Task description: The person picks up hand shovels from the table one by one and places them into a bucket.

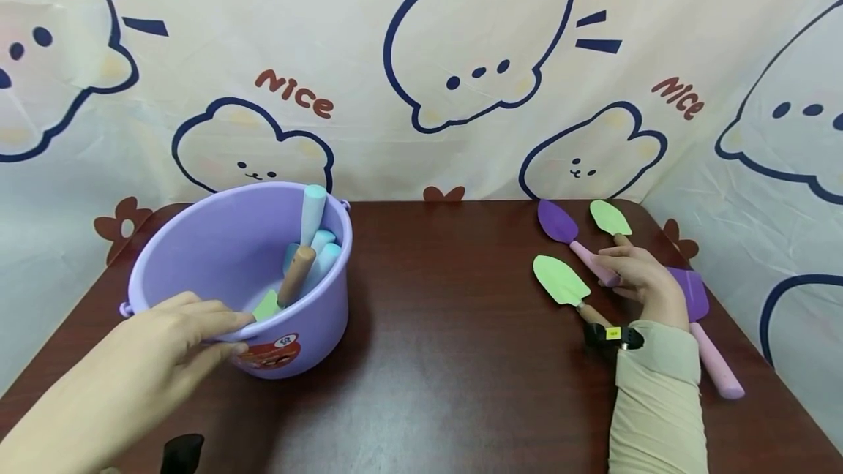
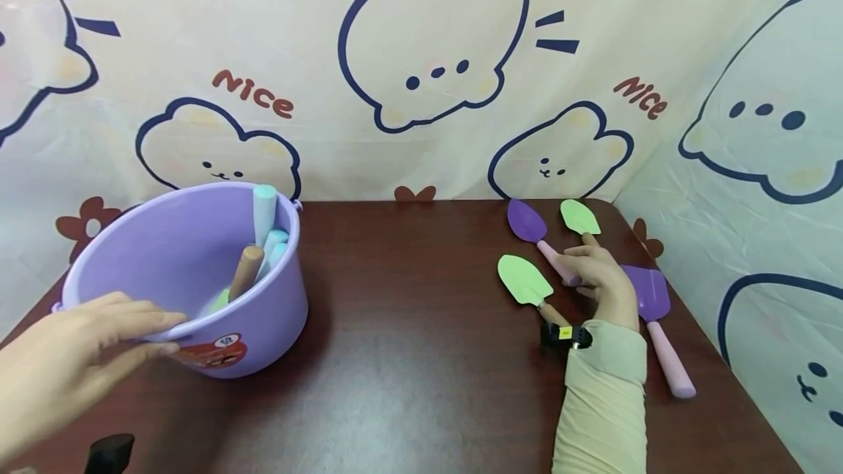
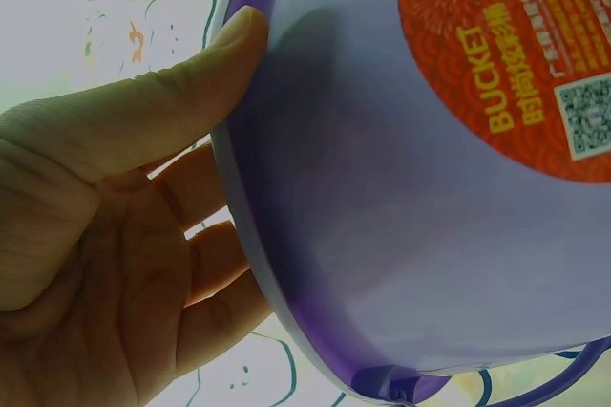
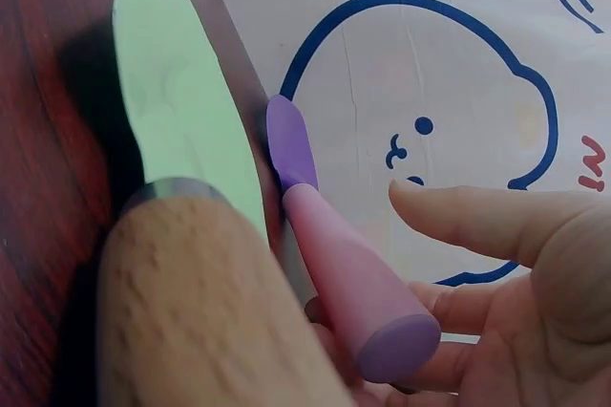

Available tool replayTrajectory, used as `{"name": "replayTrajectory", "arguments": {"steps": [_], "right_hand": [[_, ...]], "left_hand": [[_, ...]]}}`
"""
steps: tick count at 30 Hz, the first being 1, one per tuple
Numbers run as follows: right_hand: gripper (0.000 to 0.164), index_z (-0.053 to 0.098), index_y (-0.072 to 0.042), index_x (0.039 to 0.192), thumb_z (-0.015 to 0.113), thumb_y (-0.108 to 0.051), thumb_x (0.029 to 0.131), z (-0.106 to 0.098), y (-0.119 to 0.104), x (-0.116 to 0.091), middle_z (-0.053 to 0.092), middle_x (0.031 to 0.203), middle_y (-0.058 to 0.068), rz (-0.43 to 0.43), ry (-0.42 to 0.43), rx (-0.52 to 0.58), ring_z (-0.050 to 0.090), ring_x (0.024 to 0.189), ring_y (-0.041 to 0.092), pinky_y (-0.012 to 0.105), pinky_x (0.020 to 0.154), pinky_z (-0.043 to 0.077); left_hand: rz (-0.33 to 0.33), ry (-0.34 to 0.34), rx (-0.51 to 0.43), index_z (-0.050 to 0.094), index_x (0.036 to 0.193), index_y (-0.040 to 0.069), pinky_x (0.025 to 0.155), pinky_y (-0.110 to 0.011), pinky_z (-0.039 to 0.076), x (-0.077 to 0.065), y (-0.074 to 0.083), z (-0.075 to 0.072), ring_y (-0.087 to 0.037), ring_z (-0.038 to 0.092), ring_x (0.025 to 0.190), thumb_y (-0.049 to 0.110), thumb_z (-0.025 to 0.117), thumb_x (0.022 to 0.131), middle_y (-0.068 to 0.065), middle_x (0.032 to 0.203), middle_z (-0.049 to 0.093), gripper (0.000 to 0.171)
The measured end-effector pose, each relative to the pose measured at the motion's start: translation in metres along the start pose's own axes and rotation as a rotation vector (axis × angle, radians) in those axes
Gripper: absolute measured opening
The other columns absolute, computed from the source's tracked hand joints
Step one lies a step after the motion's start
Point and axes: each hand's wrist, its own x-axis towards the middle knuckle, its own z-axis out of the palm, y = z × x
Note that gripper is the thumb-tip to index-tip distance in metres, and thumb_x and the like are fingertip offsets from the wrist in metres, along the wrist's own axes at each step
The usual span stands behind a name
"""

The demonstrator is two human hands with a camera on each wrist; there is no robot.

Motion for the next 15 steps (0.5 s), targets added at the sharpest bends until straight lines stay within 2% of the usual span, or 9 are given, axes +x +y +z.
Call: {"name": "replayTrajectory", "arguments": {"steps": [2, 3, 6, 10, 15], "right_hand": [[0.066, 0.027, 0.004, 0.151, 0.054, -0.030, 0.101, 0.001, -0.001, 0.001, 0.054, 0.102, 0.002, 0.002, 0.001, 0.009, 0.059, 0.080, 0.005, 0.034, 0.088, 0.051], [0.066, 0.027, 0.004, 0.151, 0.054, -0.029, 0.101, 0.001, -0.001, 0.002, 0.055, 0.097, 0.000, 0.003, 0.000, 0.017, 0.061, 0.079, 0.005, 0.032, 0.084, 0.052], [0.067, 0.026, 0.004, 0.150, 0.056, -0.028, 0.100, 0.004, -0.002, 0.003, 0.058, 0.089, -0.002, -0.001, 0.002, 0.016, 0.062, 0.077, 0.007, 0.028, 0.076, 0.054], [0.067, 0.026, 0.004, 0.150, 0.058, -0.027, 0.099, 0.008, -0.004, 0.004, 0.061, 0.084, -0.007, -0.008, -0.017, 0.006, 0.060, 0.074, 0.007, 0.027, 0.073, 0.053], [0.062, 0.026, 0.005, 0.149, 0.050, -0.028, 0.103, 0.011, -0.004, 0.010, 0.065, 0.080, -0.015, -0.024, -0.072, 0.028, 0.058, 0.069, 0.003, 0.023, 0.068, 0.050]], "left_hand": [[-0.003, 0.000, -0.005, 0.076, 0.092, 0.029, 0.060, -0.022, 0.047, 0.001, 0.000, -0.001, -0.001, 0.050, 0.079, 0.009, 0.091, 0.064, 0.022, 0.084, 0.061, 0.037], [-0.003, 0.000, -0.006, 0.076, 0.092, 0.029, 0.060, -0.022, 0.046, 0.001, 0.000, -0.001, -0.001, 0.049, 0.079, 0.009, 0.091, 0.064, 0.022, 0.084, 0.061, 0.037], [0.006, 0.010, 0.001, 0.075, 0.091, 0.030, 0.061, -0.022, 0.046, 0.000, 0.001, -0.001, 0.000, 0.049, 0.079, 0.009, 0.091, 0.063, 0.023, 0.084, 0.060, 0.038], [0.015, 0.017, 0.009, 0.075, 0.091, 0.030, 0.061, -0.022, 0.047, 0.000, 0.001, -0.001, 0.000, 0.049, 0.079, 0.009, 0.091, 0.062, 0.024, 0.084, 0.060, 0.039], [0.010, 0.012, 0.011, 0.075, 0.091, 0.029, 0.060, -0.022, 0.047, 0.001, 0.001, -0.001, 0.000, 0.049, 0.079, 0.010, 0.091, 0.062, 0.023, 0.084, 0.060, 0.038]]}}
